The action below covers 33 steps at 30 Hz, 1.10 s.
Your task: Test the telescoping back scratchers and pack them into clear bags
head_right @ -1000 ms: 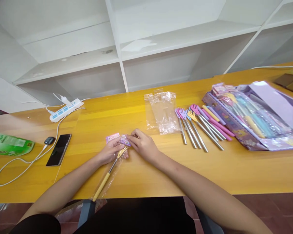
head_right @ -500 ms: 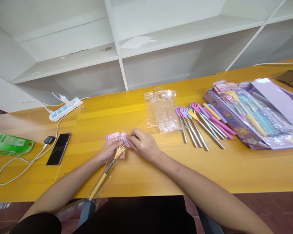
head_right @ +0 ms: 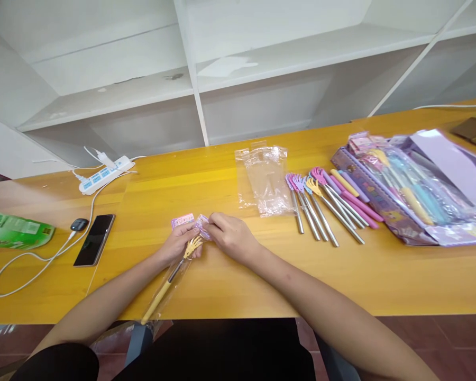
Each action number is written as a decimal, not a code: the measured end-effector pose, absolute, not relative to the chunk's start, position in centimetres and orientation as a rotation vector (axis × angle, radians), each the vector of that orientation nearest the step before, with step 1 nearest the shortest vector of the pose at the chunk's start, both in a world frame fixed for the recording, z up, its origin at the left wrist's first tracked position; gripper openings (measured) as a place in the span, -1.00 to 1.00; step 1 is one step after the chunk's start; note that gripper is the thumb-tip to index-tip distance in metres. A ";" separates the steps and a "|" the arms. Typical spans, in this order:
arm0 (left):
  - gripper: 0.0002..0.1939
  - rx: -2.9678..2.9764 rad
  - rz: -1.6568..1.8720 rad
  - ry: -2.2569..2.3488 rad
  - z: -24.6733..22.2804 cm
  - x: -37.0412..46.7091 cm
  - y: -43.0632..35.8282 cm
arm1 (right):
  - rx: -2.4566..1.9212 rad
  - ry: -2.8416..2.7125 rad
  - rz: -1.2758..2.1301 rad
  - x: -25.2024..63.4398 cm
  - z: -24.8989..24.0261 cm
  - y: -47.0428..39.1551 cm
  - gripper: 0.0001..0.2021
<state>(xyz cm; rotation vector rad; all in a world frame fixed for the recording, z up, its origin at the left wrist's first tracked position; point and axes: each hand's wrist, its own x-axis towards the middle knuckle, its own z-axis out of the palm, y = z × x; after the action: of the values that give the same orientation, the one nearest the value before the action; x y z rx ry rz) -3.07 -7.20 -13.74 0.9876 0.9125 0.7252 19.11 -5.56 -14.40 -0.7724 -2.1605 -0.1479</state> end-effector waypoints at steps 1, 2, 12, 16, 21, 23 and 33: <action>-0.43 0.995 0.720 0.913 -13.7 -3.1 -7.2 | -0.756 -2.172 -0.157 19.2 -14.4 -5.5 -0.75; -0.43 1.002 0.716 0.913 -13.7 -3.1 -7.2 | -0.737 -2.181 -0.166 19.2 -14.3 -5.5 -0.76; -0.43 1.016 0.726 0.917 -13.6 -3.1 -7.3 | -0.665 -2.289 -0.265 19.8 -12.7 -5.3 -0.75; -0.41 1.003 0.740 0.924 -13.3 -3.1 -7.3 | -0.686 -2.295 -0.217 20.0 -12.7 -5.3 -0.77; -0.41 0.987 0.767 0.943 -13.1 -3.1 -7.2 | -0.613 -2.292 -0.133 20.2 -12.6 -5.4 -0.75; -0.41 0.988 0.768 0.949 -13.0 -3.0 -7.1 | -0.595 -2.281 -0.107 20.4 -12.4 -5.4 -0.76; -0.40 1.045 0.731 0.962 -13.3 -3.5 -6.8 | -0.738 -2.026 0.554 21.5 -12.4 -5.1 -0.88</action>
<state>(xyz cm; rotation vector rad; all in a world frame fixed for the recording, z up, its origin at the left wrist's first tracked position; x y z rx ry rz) -3.50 -6.79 -13.30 1.0447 0.9616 0.7308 21.45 -5.07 -12.45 -0.7376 -2.0260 0.5544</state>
